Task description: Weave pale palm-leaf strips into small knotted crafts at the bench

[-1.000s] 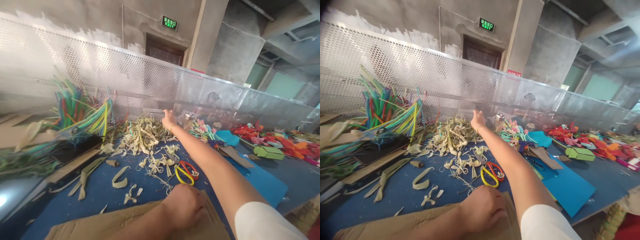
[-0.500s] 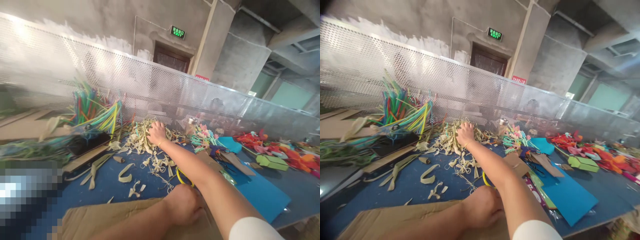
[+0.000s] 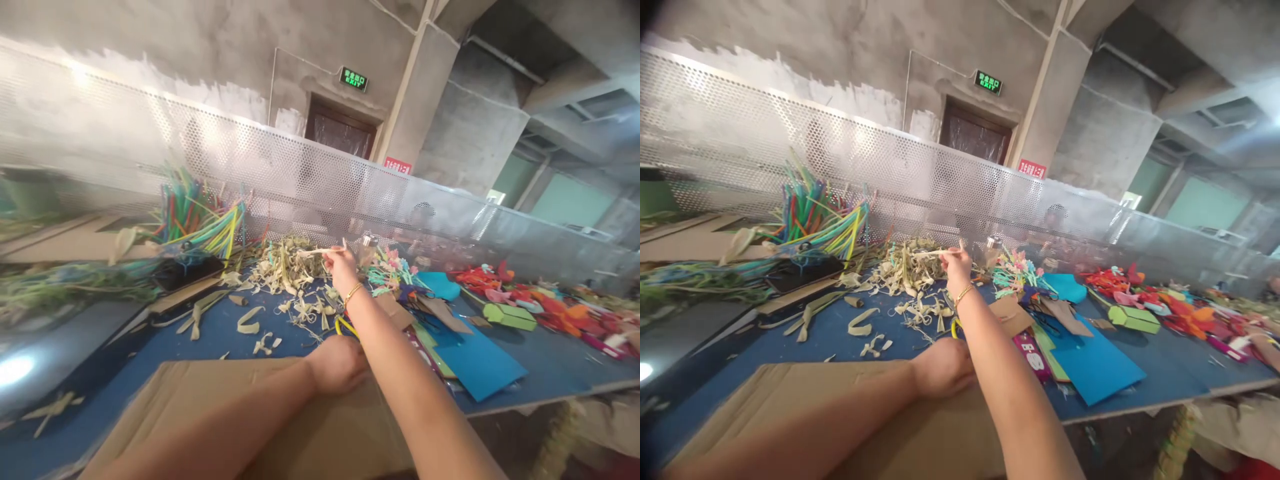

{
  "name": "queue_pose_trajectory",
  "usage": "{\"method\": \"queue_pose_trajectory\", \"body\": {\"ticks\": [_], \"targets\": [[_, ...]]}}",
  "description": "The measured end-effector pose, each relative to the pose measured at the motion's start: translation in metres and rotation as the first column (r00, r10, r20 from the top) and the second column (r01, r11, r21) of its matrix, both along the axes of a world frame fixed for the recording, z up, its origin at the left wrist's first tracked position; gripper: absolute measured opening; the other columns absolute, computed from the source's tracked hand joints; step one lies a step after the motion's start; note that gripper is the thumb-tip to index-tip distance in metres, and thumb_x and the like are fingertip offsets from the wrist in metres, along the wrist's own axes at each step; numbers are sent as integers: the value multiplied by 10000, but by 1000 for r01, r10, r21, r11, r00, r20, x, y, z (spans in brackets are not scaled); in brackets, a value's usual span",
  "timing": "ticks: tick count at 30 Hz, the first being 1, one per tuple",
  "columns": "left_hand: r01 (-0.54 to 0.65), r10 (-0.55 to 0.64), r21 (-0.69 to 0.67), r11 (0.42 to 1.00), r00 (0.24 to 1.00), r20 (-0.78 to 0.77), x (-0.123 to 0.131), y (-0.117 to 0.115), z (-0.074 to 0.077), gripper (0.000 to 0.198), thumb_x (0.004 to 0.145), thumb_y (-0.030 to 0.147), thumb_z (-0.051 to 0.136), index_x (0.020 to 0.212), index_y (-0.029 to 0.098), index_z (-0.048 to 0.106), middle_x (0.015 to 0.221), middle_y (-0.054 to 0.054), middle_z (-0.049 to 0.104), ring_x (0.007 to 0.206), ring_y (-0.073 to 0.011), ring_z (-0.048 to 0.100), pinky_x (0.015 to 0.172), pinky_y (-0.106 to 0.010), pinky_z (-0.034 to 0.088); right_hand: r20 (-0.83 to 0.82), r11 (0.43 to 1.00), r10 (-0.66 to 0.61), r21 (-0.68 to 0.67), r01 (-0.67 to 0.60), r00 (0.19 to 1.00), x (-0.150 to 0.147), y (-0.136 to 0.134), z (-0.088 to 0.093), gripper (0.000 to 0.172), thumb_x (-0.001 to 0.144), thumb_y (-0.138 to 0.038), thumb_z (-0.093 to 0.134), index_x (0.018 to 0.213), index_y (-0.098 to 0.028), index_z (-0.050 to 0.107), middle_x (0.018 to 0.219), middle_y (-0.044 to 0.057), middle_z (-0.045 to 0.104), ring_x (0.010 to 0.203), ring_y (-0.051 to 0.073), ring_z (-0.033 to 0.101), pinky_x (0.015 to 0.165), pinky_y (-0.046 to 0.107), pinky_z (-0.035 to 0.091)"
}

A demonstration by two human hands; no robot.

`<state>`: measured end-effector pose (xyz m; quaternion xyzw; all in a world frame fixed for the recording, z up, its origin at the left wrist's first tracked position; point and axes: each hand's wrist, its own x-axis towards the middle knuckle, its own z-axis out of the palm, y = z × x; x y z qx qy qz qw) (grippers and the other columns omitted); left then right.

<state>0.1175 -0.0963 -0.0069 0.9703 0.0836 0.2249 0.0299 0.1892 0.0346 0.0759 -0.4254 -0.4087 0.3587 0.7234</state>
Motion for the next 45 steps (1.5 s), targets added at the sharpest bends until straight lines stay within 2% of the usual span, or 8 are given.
{"method": "queue_pose_trajectory", "body": {"ticks": [3, 5, 8, 10, 16, 21, 25, 45], "targets": [[-197, 238, -340, 920, 968, 82, -18, 16, 8, 168, 783, 256, 513, 670, 192, 620, 684, -30, 652, 603, -149, 556, 568, -249, 381, -205, 997, 57, -30, -65, 977, 3, -19, -25, 230, 599, -166, 642, 775, -191, 497, 683, -8, 637, 704, 131, 658, 604, 214, 498], [-303, 519, -637, 709, 836, 180, -35, 32, 17, 234, 777, 340, 527, 619, 181, 595, 594, -22, 600, 545, -141, 520, 532, -249, 365, -232, 999, 45, -4, -47, 972, 1, -28, -34, 234, 579, -180, 661, 750, -190, 502, 685, -4, 639, 714, 137, 659, 612, 220, 505], [-56, 840, -931, 361, 454, 298, -60, 51, 32, 297, 728, 459, 588, 755, 165, 614, 725, -41, 634, 617, -143, 557, 521, -230, 370, -182, 1000, 0, 18, 3, 983, -13, -40, -40, 253, 560, -238, 694, 744, -187, 528, 666, -14, 624, 659, 128, 628, 576, 213, 486], [165, 846, -944, 286, 419, 330, -72, 56, 38, 398, 652, 513, 669, 853, 172, 626, 841, -47, 649, 681, -139, 581, 538, -216, 391, -119, 1000, -7, 8, 8, 993, -30, -48, -46, 259, 556, -275, 706, 731, -186, 536, 627, -32, 593, 588, 107, 577, 545, 206, 460], [146, 884, -916, 375, 242, 400, -92, 66, 25, 414, 544, 518, 745, 661, 158, 579, 664, 1, 585, 604, -98, 510, 544, -201, 383, 120, 997, 75, 16, -78, 990, -67, -57, -74, 214, 606, -338, 689, 662, -186, 549, 577, -53, 530, 532, 88, 485, 532, 208, 428], [-17, 865, -899, 438, 281, 416, -97, 82, 15, 351, 571, 484, 700, 667, 164, 591, 645, -7, 602, 619, -129, 526, 568, -230, 396, 267, 1000, 6, -3, -5, 964, -54, -47, -80, 234, 621, -324, 694, 786, -190, 598, 669, -32, 606, 630, 114, 573, 622, 229, 485], [-78, 831, -867, 493, 335, 443, -95, 90, 13, 327, 550, 397, 721, 745, 164, 601, 653, 3, 628, 616, -130, 537, 583, -232, 398, 355, 989, 144, -28, -144, 923, -46, -44, -81, 233, 662, -368, 688, 796, -185, 638, 723, -4, 657, 687, 127, 617, 690, 252, 504], [-54, 875, -919, 391, 330, 354, -94, 84, 9, 134, 561, 273, 559, 652, 183, 515, 549, 38, 513, 506, -99, 435, 489, -212, 330, 498, 955, 281, -227, -190, 820, -43, -55, -81, 150, 655, -313, 676, 642, -182, 603, 583, -41, 580, 550, 102, 501, 572, 222, 383]]}}
